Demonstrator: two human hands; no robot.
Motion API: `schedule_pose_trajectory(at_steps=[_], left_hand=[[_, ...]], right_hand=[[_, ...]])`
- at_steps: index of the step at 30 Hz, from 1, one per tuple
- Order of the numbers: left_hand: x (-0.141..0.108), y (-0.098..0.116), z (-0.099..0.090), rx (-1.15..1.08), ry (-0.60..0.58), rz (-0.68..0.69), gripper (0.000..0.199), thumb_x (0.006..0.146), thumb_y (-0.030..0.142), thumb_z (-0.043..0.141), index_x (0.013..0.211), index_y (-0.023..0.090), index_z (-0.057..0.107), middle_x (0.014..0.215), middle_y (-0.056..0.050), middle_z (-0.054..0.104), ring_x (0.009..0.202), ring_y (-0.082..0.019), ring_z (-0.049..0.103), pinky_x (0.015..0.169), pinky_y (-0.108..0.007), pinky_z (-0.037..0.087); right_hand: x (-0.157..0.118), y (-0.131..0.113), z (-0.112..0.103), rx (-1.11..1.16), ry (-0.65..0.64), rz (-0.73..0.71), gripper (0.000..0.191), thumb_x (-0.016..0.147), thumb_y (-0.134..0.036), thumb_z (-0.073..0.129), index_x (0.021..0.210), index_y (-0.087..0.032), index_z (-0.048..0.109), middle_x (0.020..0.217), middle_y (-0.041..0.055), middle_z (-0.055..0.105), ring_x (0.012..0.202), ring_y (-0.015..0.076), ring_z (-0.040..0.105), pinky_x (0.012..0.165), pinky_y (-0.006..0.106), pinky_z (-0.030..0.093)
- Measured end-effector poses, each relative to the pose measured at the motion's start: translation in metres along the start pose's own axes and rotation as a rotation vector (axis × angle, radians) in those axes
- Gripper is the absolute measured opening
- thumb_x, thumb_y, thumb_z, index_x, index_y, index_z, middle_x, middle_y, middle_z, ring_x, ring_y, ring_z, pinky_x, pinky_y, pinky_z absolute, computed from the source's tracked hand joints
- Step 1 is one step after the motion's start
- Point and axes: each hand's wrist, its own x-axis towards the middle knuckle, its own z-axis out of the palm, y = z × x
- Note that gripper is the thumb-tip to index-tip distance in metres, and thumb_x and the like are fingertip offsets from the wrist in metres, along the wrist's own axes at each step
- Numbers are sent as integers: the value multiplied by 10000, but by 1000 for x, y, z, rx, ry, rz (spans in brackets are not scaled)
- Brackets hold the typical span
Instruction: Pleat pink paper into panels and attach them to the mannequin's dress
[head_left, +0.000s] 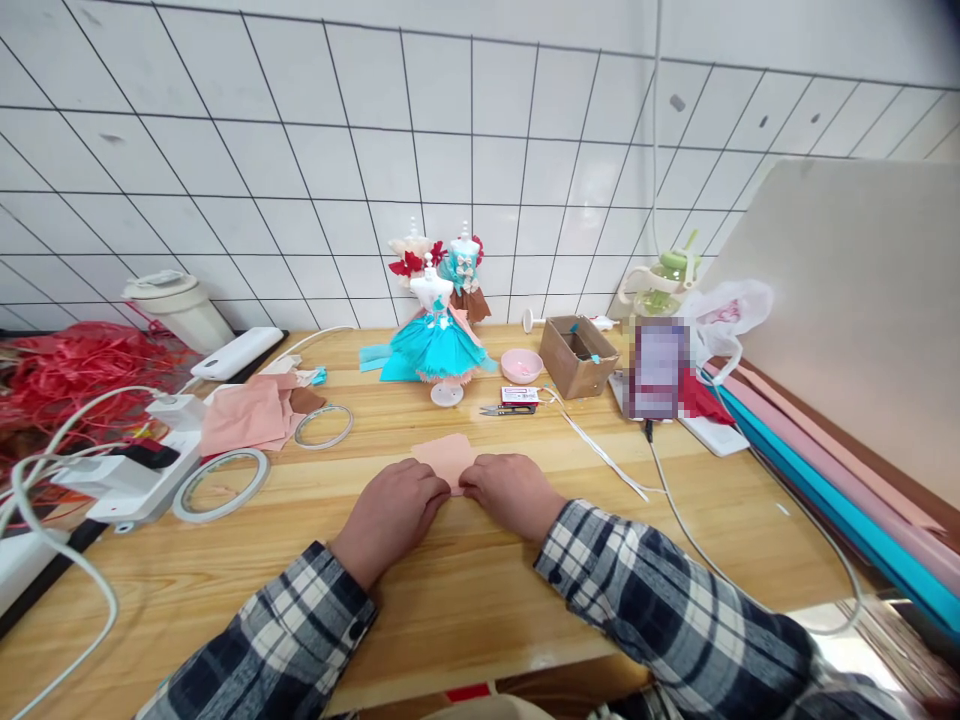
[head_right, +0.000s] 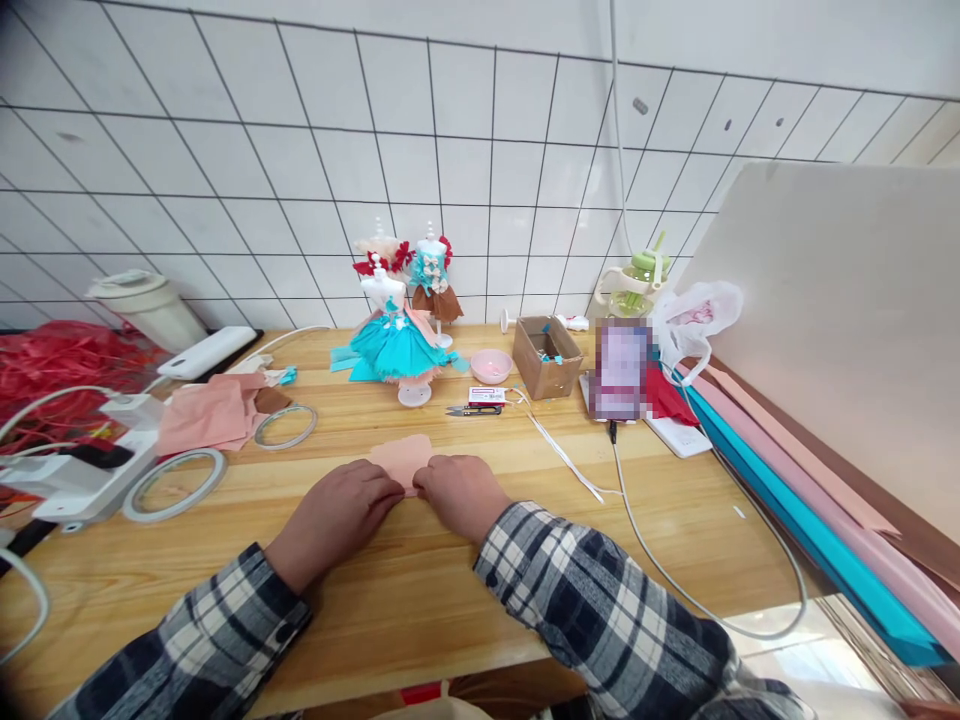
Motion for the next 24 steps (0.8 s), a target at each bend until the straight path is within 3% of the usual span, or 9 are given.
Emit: schedule_pose_trajectory(at_steps=[4, 10, 17, 24], left_hand=[[1, -1, 1, -6, 11, -19, 307, 942, 284, 414, 927, 204, 710, 858, -63, 703, 828, -212, 613, 768, -362, 459], [4, -4, 1, 22, 22, 63, 279, 922, 261, 457, 877, 222, 730, 859, -59, 696, 888, -220, 592, 802, -362, 443], [2, -5, 4, 21, 48, 28, 296, 939, 284, 435, 980, 221, 721, 835, -57, 709, 818, -207, 607, 760, -358, 452], [2, -6, 4, 11, 79, 75, 269, 925, 279, 470, 898, 238, 734, 884, -57, 690, 880, -207, 586, 797, -358, 439]], right_hand=[[0, 0, 0, 12, 18, -27, 207, 937, -287, 472, 935, -245, 675, 910, 33, 659, 838, 173, 627, 685, 262, 434], [-1, 1, 0, -27, 22, -39, 225, 948, -291, 445, 936, -241, 664, 876, 35, 657, 805, 174, 624, 652, 264, 416], [-1, 1, -1, -45, -1, -20, 235, 951, -304, 439, 921, -240, 664, 880, 31, 659, 803, 170, 629, 654, 259, 422], [-2, 1, -3, -65, -6, -51, 251, 964, -315, 415, 953, -236, 653, 897, 32, 666, 809, 174, 637, 653, 260, 428]])
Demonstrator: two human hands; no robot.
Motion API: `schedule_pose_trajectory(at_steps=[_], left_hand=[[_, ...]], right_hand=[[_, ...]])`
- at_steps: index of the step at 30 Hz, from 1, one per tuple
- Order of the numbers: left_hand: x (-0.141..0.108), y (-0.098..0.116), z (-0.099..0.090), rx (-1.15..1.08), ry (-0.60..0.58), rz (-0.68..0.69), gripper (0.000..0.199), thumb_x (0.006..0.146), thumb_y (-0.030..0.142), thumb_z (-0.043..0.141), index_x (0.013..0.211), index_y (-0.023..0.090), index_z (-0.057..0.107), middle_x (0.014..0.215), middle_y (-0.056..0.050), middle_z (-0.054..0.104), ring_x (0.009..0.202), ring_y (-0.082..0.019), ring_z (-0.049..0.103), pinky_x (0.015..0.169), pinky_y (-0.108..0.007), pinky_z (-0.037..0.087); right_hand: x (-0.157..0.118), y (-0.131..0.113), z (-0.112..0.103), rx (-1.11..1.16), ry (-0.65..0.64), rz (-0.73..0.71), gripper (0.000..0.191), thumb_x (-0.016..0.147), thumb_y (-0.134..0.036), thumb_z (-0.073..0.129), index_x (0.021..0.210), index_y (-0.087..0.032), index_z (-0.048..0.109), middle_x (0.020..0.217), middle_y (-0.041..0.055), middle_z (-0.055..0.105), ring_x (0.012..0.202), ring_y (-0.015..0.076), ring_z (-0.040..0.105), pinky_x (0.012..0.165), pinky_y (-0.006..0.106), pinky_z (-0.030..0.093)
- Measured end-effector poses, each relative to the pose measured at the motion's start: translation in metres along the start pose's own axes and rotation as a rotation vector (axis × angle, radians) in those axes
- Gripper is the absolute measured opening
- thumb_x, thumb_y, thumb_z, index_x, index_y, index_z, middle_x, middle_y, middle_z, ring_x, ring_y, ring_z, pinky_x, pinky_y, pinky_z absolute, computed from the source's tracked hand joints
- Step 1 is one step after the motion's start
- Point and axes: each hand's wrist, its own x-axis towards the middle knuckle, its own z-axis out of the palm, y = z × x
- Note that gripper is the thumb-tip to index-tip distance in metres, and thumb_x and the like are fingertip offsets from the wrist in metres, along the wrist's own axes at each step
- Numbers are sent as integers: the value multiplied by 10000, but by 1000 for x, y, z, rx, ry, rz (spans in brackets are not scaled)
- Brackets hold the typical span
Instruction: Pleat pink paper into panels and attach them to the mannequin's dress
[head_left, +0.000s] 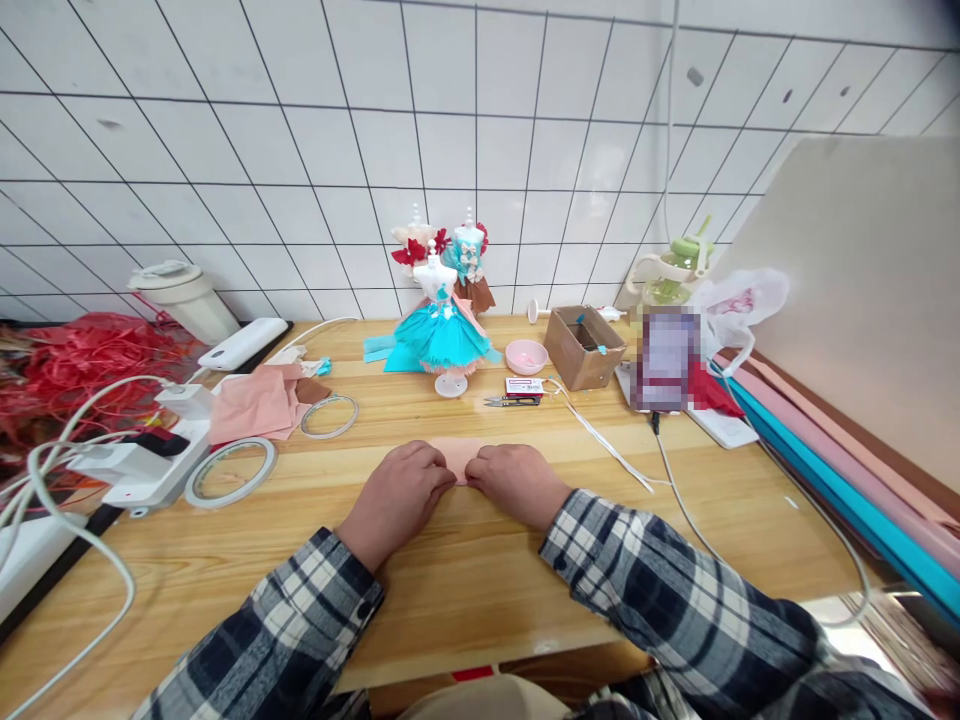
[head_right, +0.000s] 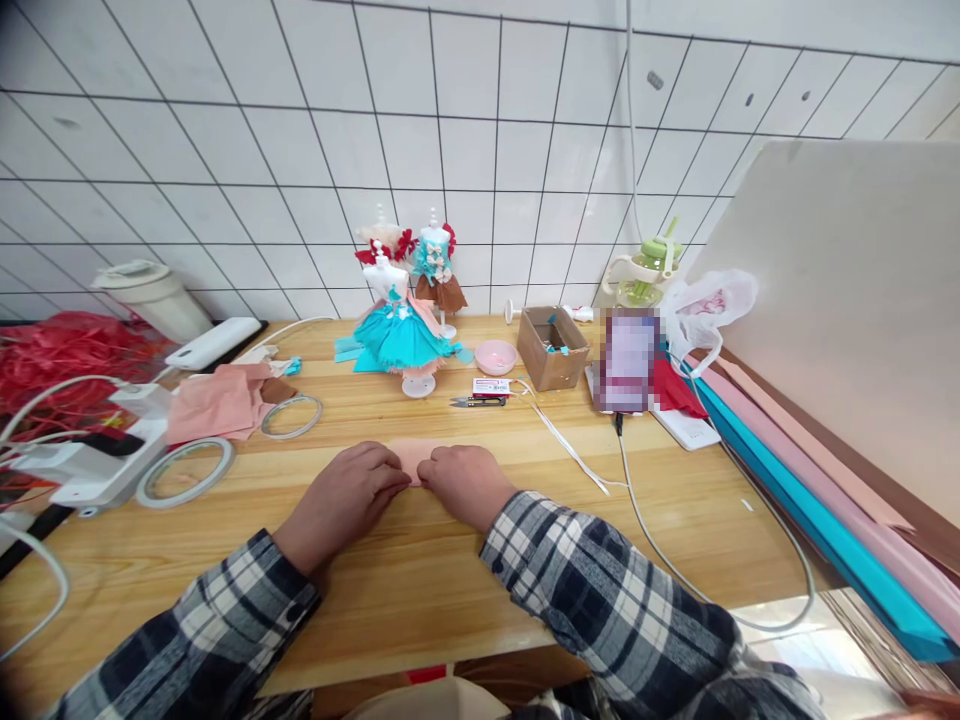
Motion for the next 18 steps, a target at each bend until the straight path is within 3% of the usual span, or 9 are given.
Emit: schedule_pose_trajectory(at_steps=[5, 14, 18], left_hand=[[-1, -1, 3, 9, 3, -15, 288, 938, 293, 444, 919, 222, 722, 822, -53, 701, 810, -200, 596, 775, -366, 434], [2, 3, -3, 22, -5, 5, 263, 919, 262, 474, 867, 222, 729, 848, -53, 688, 870, -206, 581, 792, -359, 434], [1, 4, -6, 26, 7, 6, 275, 926, 271, 464, 861, 243, 729, 787, -25, 691, 842, -196, 588, 910, -417, 392]], right_hand=[[0, -1, -2, 15, -25, 42, 278, 969, -354, 413, 957, -214, 653, 915, 50, 663, 842, 172, 640, 701, 263, 439], [-1, -4, -5, -17, -38, 13, 317, 980, -324, 371, 956, -214, 667, 935, 62, 648, 815, 172, 643, 671, 262, 445], [-1, -4, -5, 5, -47, 51, 272, 972, -324, 401, 1006, -225, 651, 923, 58, 668, 827, 172, 646, 695, 261, 449]])
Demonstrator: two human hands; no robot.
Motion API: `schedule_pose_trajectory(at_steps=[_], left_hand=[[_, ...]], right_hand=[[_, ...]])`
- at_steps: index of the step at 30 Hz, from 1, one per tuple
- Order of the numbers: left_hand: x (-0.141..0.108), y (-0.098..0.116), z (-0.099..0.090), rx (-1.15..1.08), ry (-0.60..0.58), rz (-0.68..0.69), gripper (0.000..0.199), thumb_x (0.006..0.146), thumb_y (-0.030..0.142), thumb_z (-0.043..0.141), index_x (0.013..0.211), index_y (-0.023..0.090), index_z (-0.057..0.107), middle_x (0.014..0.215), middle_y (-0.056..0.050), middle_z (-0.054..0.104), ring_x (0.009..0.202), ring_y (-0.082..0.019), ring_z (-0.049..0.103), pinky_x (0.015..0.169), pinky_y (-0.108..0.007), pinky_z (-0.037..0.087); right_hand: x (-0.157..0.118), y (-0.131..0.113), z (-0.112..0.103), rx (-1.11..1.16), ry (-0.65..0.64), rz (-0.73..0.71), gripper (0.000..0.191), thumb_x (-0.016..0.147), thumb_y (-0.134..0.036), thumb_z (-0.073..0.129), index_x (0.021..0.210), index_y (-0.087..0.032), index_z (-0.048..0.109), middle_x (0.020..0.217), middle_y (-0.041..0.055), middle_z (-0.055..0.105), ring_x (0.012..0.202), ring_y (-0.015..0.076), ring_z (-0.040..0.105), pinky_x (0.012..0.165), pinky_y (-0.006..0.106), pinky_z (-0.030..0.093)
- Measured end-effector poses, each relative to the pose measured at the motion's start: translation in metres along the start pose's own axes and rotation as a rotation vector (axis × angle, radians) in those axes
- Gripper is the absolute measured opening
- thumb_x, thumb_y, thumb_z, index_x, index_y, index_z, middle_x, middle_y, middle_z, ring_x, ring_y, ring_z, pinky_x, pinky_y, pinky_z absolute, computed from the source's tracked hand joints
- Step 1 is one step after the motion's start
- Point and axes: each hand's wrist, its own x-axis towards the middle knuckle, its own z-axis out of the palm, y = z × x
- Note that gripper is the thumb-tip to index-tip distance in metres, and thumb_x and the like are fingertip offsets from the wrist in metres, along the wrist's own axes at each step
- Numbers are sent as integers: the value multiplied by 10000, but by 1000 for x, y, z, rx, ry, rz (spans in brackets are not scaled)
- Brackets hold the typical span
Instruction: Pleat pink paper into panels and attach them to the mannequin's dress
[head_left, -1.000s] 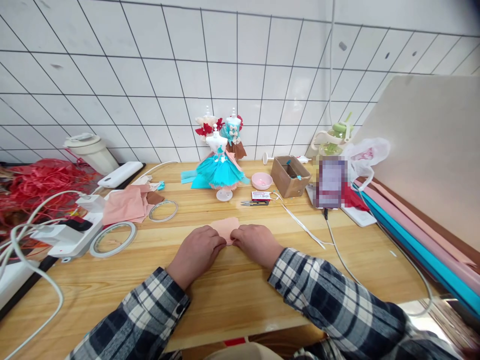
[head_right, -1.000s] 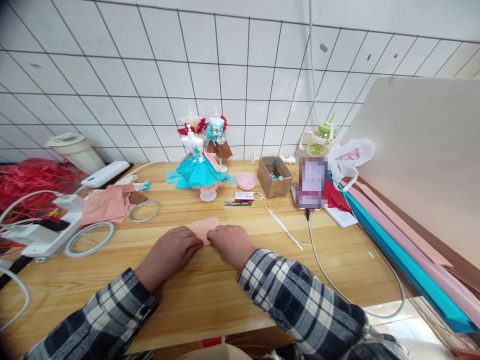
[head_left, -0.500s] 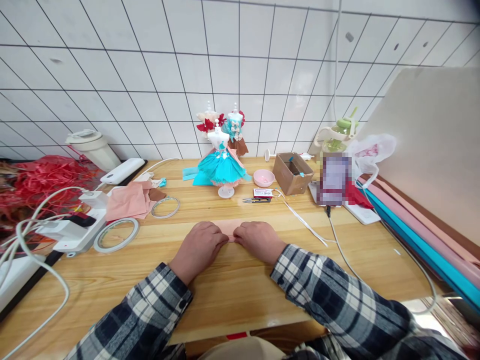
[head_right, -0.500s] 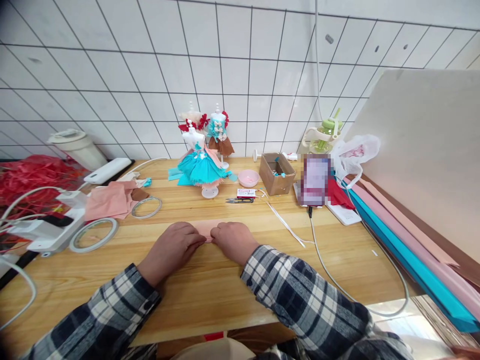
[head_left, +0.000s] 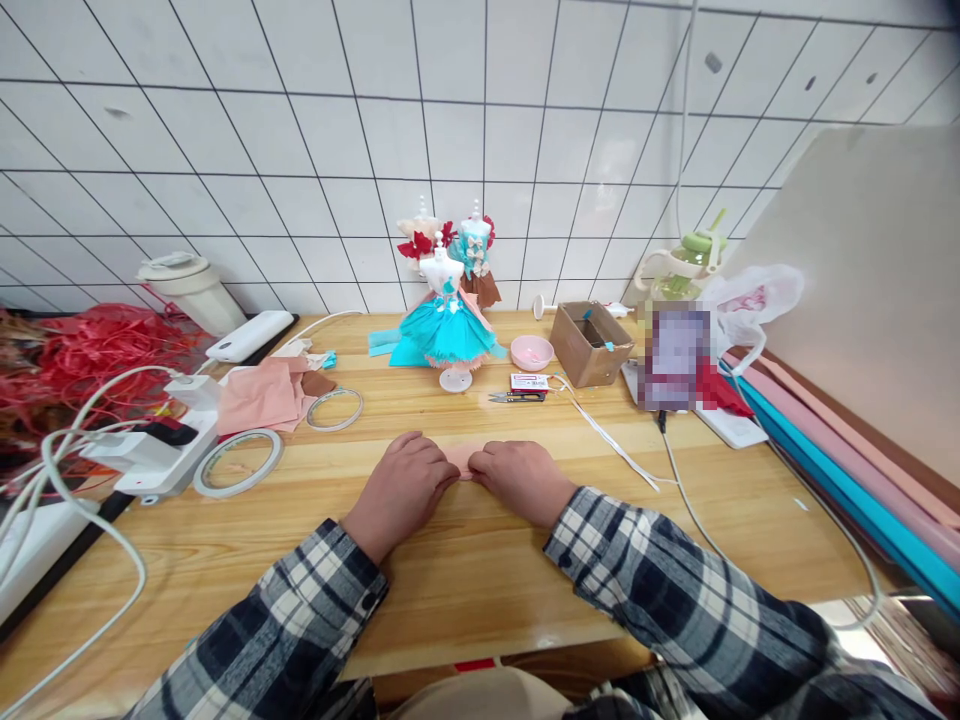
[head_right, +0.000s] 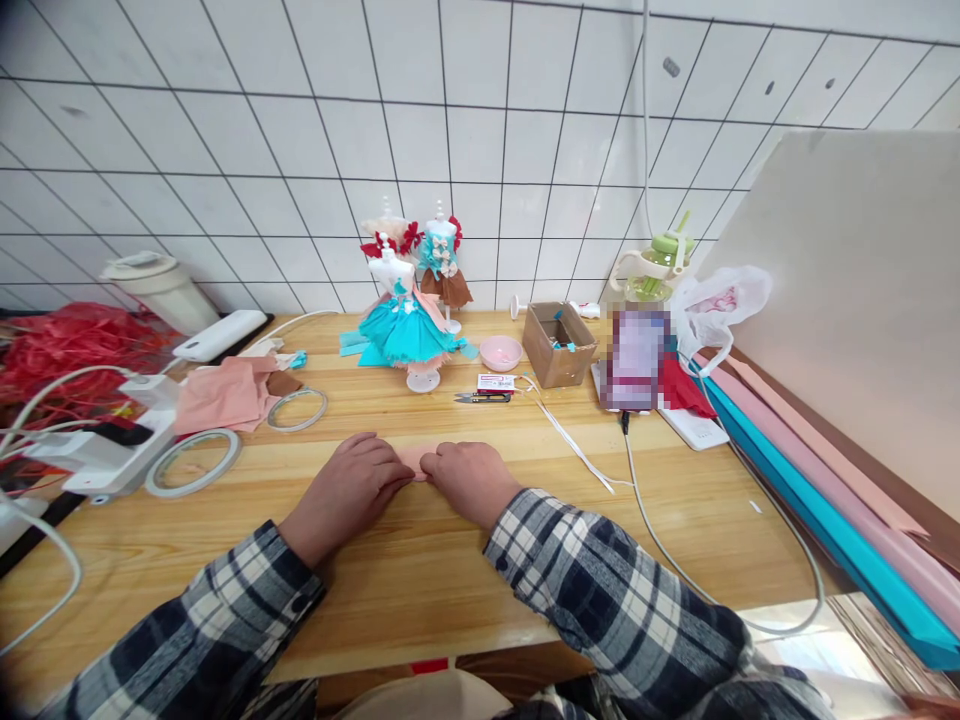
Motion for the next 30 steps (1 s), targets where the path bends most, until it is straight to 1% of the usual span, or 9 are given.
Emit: schedule_pose_trajectory(at_steps=[2, 4, 9, 12, 15, 18, 23, 27, 30], left_hand=[[-1, 0, 0, -2, 15, -18, 280, 928, 268, 459, 849, 250, 727, 792, -16, 698, 845, -189, 597, 987, -458, 338], [-1, 0, 1, -11, 22, -29, 275, 930, 267, 455, 876, 250, 724, 808, -17, 706, 850, -188, 604, 1009, -471, 318], [2, 2, 2, -3, 3, -18, 285, 924, 267, 453, 860, 230, 728, 819, -46, 691, 844, -202, 588, 902, -422, 406], [2, 3, -1, -7, 22, -15, 282, 913, 269, 462, 829, 222, 727, 865, -62, 688, 884, -216, 577, 880, -415, 420], [1, 4, -1, 3, 44, -32, 279, 913, 257, 459, 820, 242, 722, 775, -33, 680, 822, -199, 586, 1008, -508, 322], [-2, 3, 1, 2, 73, -43, 272, 919, 247, 455, 848, 255, 716, 763, -15, 685, 801, -183, 596, 1062, -562, 230], [-1, 1, 5, 11, 78, -8, 276, 922, 229, 451, 825, 246, 709, 770, -18, 679, 814, -181, 589, 1057, -542, 258], [0, 0, 4, -10, 72, 5, 244, 908, 222, 473, 842, 249, 707, 795, -24, 673, 842, -182, 578, 1023, -490, 316], [-1, -1, 5, -19, 38, -3, 230, 906, 215, 481, 877, 257, 705, 791, -17, 673, 844, -181, 581, 1019, -486, 317]], right_hand=[[0, 0, -1, 6, -9, 9, 261, 968, -325, 412, 997, -228, 653, 920, 52, 671, 837, 171, 645, 704, 260, 449], [0, 1, -1, 0, -12, -4, 267, 968, -317, 410, 967, -222, 660, 912, 51, 668, 840, 171, 643, 706, 260, 447], [0, -1, -3, -23, 23, -26, 285, 971, -311, 391, 960, -211, 658, 930, 63, 656, 853, 181, 639, 691, 264, 446], [-1, -1, -4, -13, -10, 8, 297, 974, -327, 380, 973, -215, 655, 910, 61, 663, 814, 182, 649, 675, 268, 447], [0, -1, -4, 1, -29, 50, 318, 976, -367, 373, 981, -223, 656, 925, 61, 668, 820, 183, 653, 679, 275, 450], [1, -1, -4, 10, -37, 45, 312, 977, -355, 376, 985, -223, 658, 939, 62, 662, 829, 173, 649, 687, 272, 452], [0, -1, -5, 3, -2, -7, 312, 980, -340, 373, 966, -215, 659, 954, 62, 649, 853, 169, 637, 689, 264, 455], [-2, 2, -6, 22, -23, -28, 309, 974, -356, 388, 990, -225, 668, 940, 59, 668, 861, 175, 641, 705, 267, 455], [-3, 3, -5, 51, -35, -5, 293, 968, -339, 402, 1003, -240, 675, 936, 54, 682, 862, 175, 644, 716, 271, 452]])
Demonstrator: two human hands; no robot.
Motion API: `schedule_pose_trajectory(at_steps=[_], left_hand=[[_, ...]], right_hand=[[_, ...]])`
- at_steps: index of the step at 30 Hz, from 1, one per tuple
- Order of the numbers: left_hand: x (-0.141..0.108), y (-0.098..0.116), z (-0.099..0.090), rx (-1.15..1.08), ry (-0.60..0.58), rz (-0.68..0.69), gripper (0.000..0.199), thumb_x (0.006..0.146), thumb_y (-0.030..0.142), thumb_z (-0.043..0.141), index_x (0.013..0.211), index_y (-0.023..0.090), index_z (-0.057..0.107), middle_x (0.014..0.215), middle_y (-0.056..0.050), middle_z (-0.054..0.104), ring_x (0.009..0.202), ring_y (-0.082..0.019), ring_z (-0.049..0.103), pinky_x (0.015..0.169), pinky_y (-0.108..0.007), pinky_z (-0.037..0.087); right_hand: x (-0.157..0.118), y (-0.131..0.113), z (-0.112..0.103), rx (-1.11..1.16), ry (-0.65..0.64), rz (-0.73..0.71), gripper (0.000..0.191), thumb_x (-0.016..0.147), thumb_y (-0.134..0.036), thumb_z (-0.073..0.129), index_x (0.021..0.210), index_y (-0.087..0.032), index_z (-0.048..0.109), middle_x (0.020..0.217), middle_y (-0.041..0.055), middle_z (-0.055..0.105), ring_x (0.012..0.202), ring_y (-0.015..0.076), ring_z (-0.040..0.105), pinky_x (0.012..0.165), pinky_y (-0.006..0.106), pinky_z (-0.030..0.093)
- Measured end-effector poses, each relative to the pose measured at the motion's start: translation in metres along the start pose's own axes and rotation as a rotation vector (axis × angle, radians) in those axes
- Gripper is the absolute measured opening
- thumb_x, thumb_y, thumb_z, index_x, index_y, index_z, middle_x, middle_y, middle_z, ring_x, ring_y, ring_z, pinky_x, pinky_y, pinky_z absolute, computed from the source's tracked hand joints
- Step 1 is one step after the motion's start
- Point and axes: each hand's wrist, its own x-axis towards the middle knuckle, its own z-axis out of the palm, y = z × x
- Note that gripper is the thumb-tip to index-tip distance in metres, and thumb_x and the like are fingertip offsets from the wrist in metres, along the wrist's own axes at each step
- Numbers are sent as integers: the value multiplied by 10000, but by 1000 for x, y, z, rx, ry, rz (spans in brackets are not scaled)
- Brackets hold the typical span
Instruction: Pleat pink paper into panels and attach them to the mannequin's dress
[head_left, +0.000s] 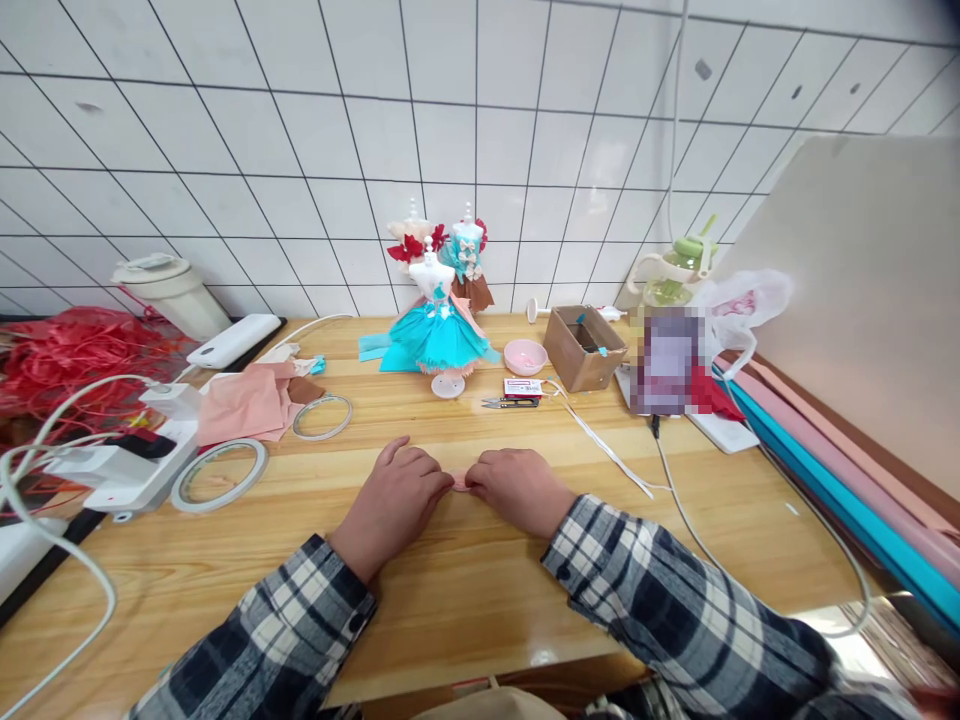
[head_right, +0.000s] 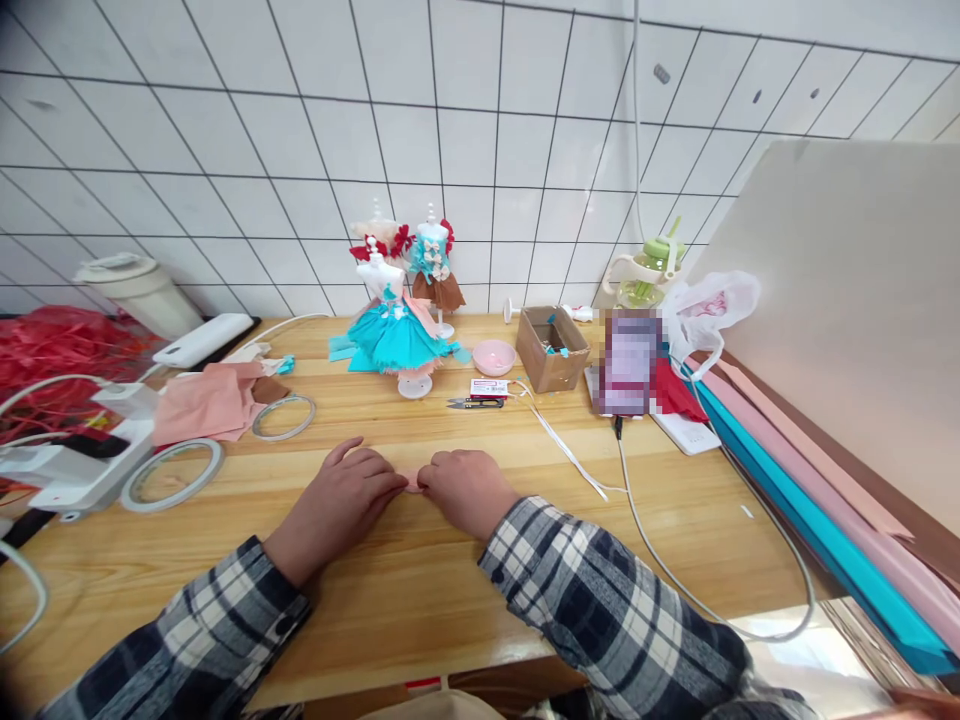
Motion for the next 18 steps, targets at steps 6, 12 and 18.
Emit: schedule_pose_trajectory(at_steps=[6, 12, 18], left_hand=[[-1, -1, 3, 12, -16, -3, 234, 916, 210, 473, 923, 262, 702, 806, -11, 670, 854, -184, 579, 1035, -506, 288], [1, 0, 1, 4, -15, 29, 231, 914, 237, 481, 873, 221, 708, 847, -51, 679, 865, -201, 576, 840, -390, 413], [1, 2, 0, 14, -45, -17, 252, 930, 254, 452, 919, 224, 702, 813, -37, 693, 858, -193, 597, 975, -448, 349]], right_hand=[[1, -1, 1, 38, 18, 27, 286, 958, -307, 419, 964, -230, 694, 899, 48, 685, 857, 174, 639, 723, 268, 450], [0, -2, -1, 19, 14, 4, 307, 967, -297, 397, 956, -217, 693, 950, 66, 672, 889, 168, 629, 738, 256, 443], [-1, 0, -1, 33, 8, 74, 281, 967, -340, 404, 1071, -295, 661, 970, 36, 687, 882, 175, 644, 725, 271, 428]])
